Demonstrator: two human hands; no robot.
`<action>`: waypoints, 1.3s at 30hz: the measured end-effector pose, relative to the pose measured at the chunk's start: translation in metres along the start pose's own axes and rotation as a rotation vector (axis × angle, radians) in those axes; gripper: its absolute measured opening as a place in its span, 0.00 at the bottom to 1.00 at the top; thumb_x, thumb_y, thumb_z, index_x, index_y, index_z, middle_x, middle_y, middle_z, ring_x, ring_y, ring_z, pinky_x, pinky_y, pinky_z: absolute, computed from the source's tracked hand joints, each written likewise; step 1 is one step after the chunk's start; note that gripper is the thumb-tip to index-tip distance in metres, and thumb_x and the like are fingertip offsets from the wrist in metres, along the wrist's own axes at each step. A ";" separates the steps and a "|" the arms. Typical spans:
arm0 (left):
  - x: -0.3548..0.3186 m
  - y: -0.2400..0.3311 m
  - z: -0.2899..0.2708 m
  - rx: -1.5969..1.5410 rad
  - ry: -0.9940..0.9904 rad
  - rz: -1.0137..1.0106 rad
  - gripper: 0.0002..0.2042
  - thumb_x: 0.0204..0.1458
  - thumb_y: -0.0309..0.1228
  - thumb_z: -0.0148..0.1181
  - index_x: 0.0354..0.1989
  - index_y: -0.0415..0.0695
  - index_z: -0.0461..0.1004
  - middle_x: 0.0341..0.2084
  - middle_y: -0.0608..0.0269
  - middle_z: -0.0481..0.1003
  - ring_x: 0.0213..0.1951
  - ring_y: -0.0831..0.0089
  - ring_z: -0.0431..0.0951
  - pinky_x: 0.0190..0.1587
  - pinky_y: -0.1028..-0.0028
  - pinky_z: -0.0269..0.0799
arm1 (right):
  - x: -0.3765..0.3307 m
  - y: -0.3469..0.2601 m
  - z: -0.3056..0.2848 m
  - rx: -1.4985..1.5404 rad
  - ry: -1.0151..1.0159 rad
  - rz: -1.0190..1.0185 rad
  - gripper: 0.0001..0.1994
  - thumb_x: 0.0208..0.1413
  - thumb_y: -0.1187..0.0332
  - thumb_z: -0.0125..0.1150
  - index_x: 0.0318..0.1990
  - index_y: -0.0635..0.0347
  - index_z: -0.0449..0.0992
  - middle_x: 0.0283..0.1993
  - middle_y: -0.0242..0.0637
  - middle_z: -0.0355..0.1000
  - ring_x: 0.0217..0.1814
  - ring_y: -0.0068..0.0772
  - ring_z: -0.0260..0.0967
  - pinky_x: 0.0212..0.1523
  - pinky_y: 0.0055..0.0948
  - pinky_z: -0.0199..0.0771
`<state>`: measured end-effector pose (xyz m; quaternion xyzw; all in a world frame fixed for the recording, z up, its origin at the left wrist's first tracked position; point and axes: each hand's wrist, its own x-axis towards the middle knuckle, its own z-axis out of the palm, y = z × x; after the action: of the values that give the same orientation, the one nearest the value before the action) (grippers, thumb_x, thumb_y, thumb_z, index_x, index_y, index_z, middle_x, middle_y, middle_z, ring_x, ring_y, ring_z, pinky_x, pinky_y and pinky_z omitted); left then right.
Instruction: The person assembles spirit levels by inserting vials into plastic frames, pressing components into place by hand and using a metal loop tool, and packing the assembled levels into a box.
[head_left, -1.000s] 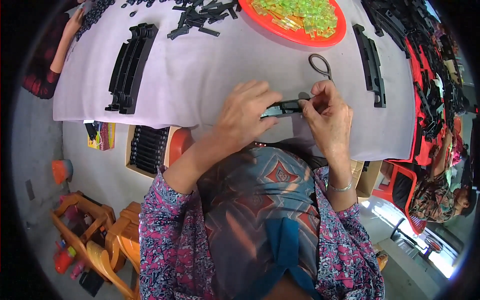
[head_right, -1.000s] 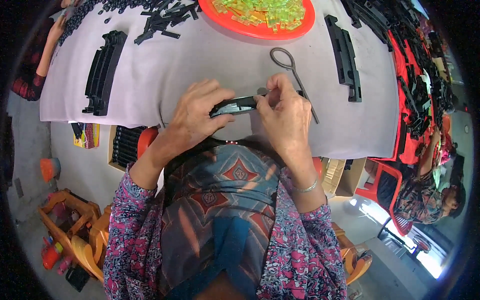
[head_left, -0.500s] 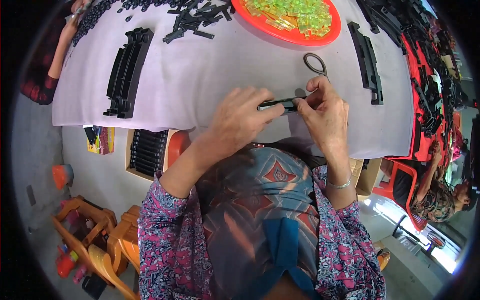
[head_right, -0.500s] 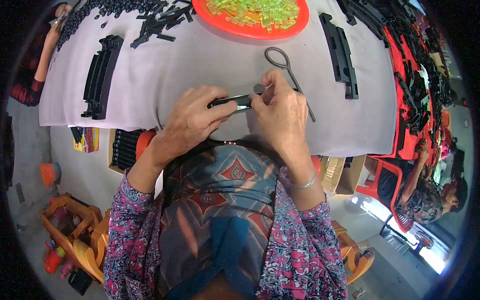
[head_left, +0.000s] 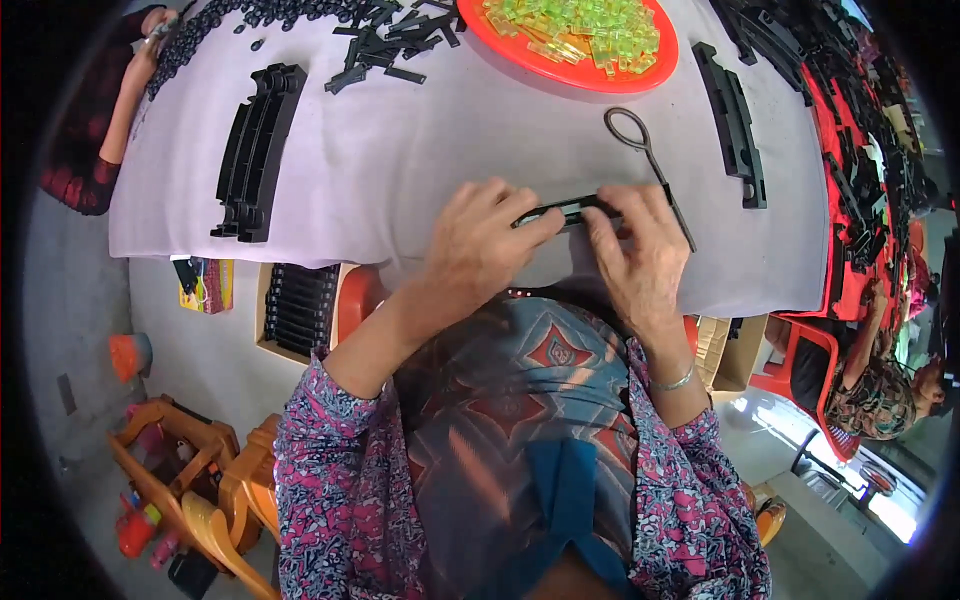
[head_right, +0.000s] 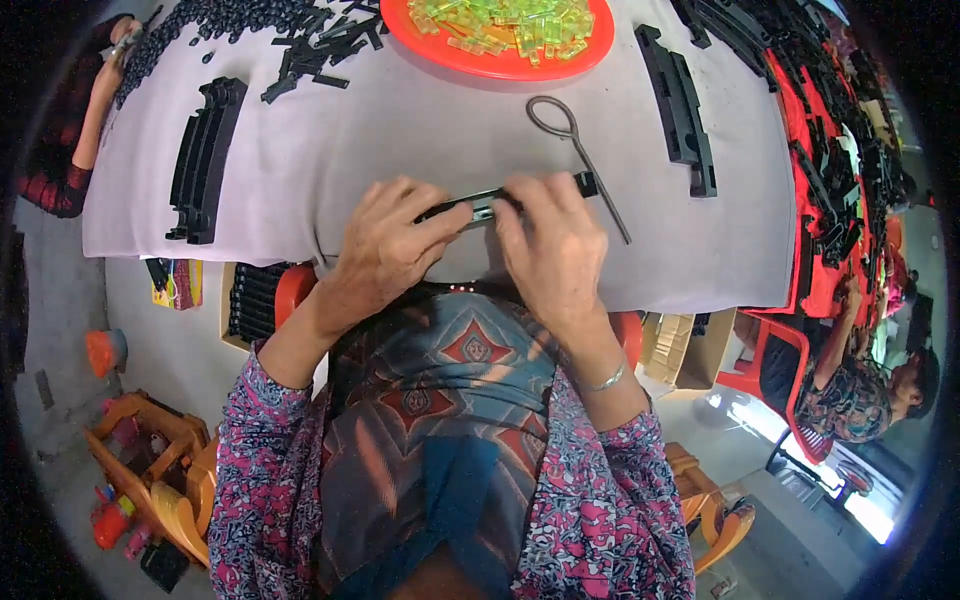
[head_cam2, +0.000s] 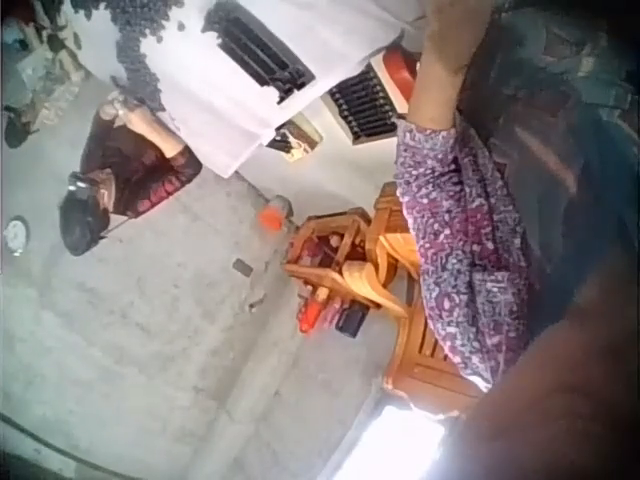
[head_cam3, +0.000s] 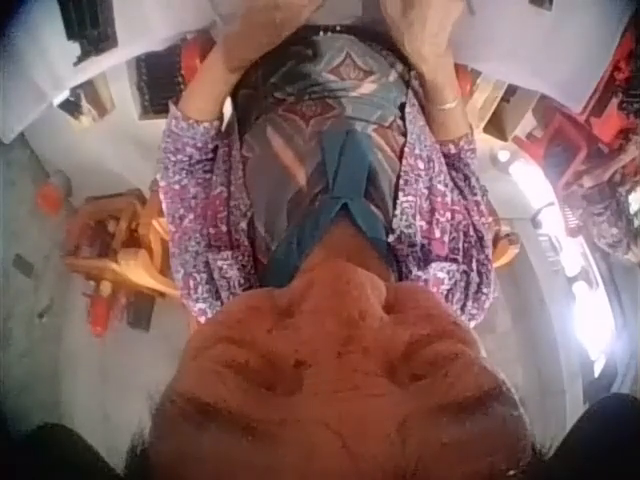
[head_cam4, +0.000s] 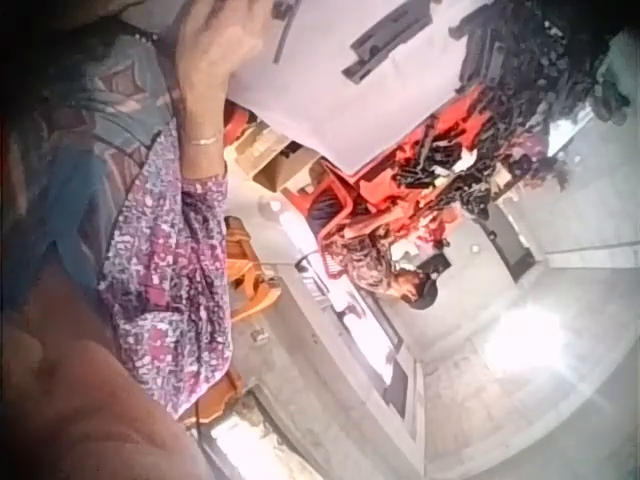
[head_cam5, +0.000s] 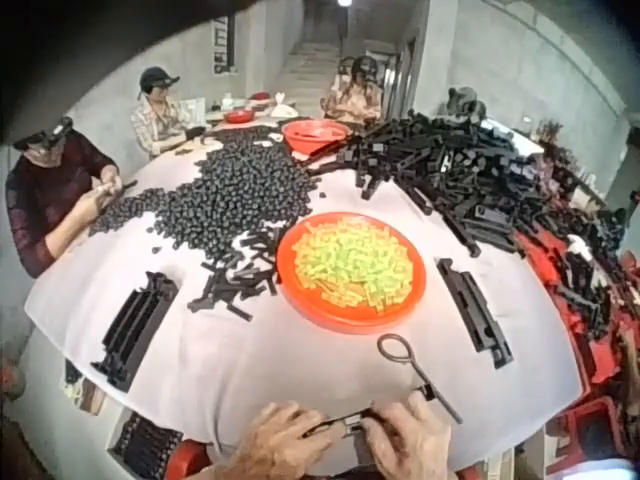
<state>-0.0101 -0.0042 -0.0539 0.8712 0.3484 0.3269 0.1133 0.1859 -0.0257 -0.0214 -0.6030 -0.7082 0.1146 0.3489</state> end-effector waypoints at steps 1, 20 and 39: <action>-0.001 -0.001 0.001 -0.001 -0.002 0.000 0.16 0.43 0.25 0.66 0.44 0.48 0.79 0.36 0.66 0.74 0.40 0.64 0.73 0.42 0.65 0.67 | -0.001 0.002 -0.001 -0.039 -0.031 -0.140 0.10 0.49 0.72 0.69 0.39 0.59 0.79 0.35 0.37 0.74 0.35 0.39 0.71 0.36 0.35 0.70; 0.001 -0.013 0.001 -0.139 -0.010 0.025 0.12 0.45 0.26 0.68 0.40 0.45 0.80 0.39 0.62 0.78 0.41 0.62 0.76 0.43 0.65 0.69 | 0.007 0.018 0.000 -0.083 -0.189 -0.415 0.09 0.44 0.69 0.70 0.35 0.54 0.81 0.35 0.27 0.72 0.37 0.33 0.64 0.40 0.33 0.63; 0.004 -0.025 0.000 -0.207 -0.086 0.098 0.14 0.44 0.25 0.68 0.41 0.40 0.79 0.36 0.58 0.75 0.37 0.58 0.75 0.39 0.63 0.72 | 0.038 0.026 -0.009 0.064 -0.472 -0.611 0.07 0.46 0.76 0.66 0.33 0.63 0.75 0.30 0.38 0.66 0.35 0.44 0.65 0.37 0.39 0.69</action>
<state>-0.0214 0.0165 -0.0630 0.8840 0.2649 0.3286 0.2012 0.2109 0.0142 -0.0160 -0.3102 -0.9121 0.1629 0.2130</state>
